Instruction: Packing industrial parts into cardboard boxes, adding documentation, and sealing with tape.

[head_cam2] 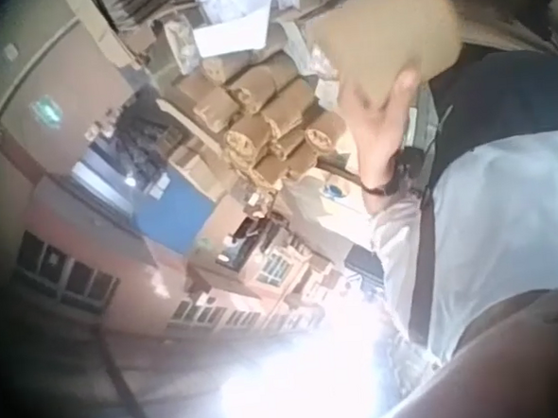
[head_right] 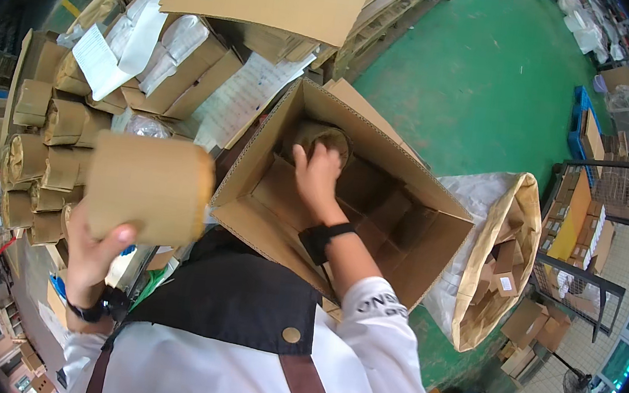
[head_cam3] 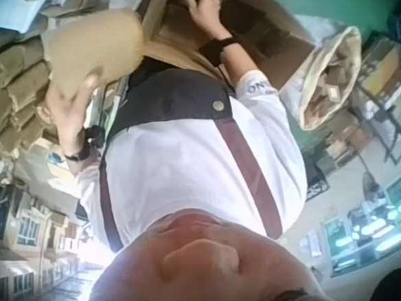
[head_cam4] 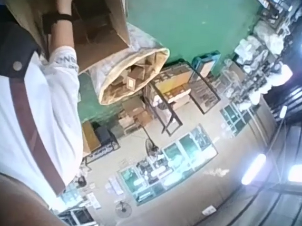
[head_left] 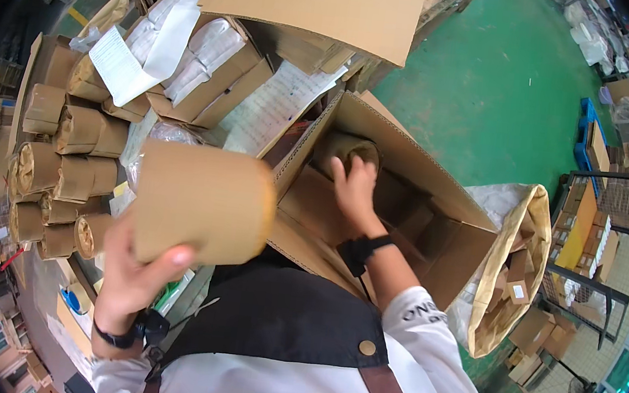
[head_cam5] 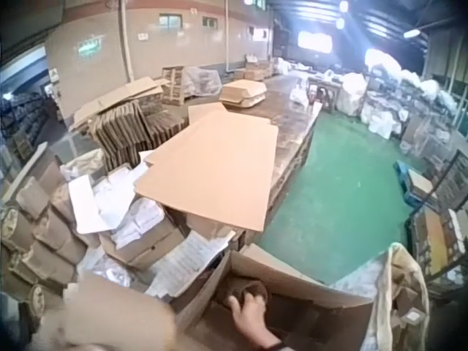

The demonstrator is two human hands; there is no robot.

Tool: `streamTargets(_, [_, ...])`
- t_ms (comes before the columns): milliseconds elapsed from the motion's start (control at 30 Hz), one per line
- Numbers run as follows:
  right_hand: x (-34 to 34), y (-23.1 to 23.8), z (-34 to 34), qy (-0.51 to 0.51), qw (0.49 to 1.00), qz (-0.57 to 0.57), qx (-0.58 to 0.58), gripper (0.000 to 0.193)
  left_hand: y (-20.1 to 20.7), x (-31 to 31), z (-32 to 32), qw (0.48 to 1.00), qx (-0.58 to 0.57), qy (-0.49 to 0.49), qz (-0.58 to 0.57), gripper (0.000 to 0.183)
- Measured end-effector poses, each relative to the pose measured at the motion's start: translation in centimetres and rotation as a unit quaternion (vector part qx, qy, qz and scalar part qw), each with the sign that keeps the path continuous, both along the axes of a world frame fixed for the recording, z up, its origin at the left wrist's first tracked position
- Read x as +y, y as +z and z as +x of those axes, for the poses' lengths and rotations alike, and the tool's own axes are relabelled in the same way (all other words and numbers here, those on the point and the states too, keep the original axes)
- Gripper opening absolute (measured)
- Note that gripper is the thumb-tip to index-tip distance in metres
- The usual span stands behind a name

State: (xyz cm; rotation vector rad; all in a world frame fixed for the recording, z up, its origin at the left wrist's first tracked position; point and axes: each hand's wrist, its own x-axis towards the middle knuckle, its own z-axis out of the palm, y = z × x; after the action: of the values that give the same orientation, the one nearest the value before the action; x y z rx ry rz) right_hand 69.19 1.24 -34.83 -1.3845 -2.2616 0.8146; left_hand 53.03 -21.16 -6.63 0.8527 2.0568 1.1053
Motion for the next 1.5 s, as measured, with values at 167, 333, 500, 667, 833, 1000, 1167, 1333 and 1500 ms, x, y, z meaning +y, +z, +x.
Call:
streamTargets(167, [0.5,3.8,7.1,0.253,0.913,-0.168,-0.273,0.033,-2.6,8.3,1.0,0.956,0.164,-0.242,-0.017,0.041])
streamTargets(333, [-1.6,-1.0,8.2,0.207,0.815,-0.517,-0.157,0.041,-9.3,13.6,4.6,0.852,0.225,-0.436,-0.181,0.044])
streamTargets(500, [-2.9,-5.2,9.6,0.168,0.834,-0.525,-0.004,0.050,-16.2,13.3,5.6,0.779,0.271,-0.507,-0.250,0.042])
streamTargets(667, [-3.9,-6.6,8.8,0.158,0.814,-0.557,0.060,0.053,-20.7,13.6,6.5,0.723,0.302,-0.527,-0.330,0.043])
streamTargets(833, [-3.3,-7.7,7.8,0.162,0.807,-0.564,0.068,0.043,-22.0,14.7,6.3,0.643,0.183,-0.633,-0.390,0.053])
streamTargets(1000, [0.3,3.2,7.7,0.411,0.828,-0.378,-0.043,0.030,-13.4,11.7,1.2,0.800,-0.037,-0.560,-0.213,0.050])
streamTargets(1167, [0.6,24.9,11.5,0.127,0.694,-0.660,0.257,0.028,-7.5,1.4,-11.6,0.967,0.254,-0.007,-0.026,0.034])
streamTargets(1333, [-2.5,31.8,6.7,0.136,0.799,-0.522,0.267,0.027,-4.0,-19.8,-28.0,0.598,0.674,0.384,-0.199,0.054])
streamTargets(1500, [-11.8,34.8,-8.4,0.257,0.860,-0.433,0.086,0.026,-5.7,-24.4,-32.3,0.688,0.577,0.207,-0.388,0.039])
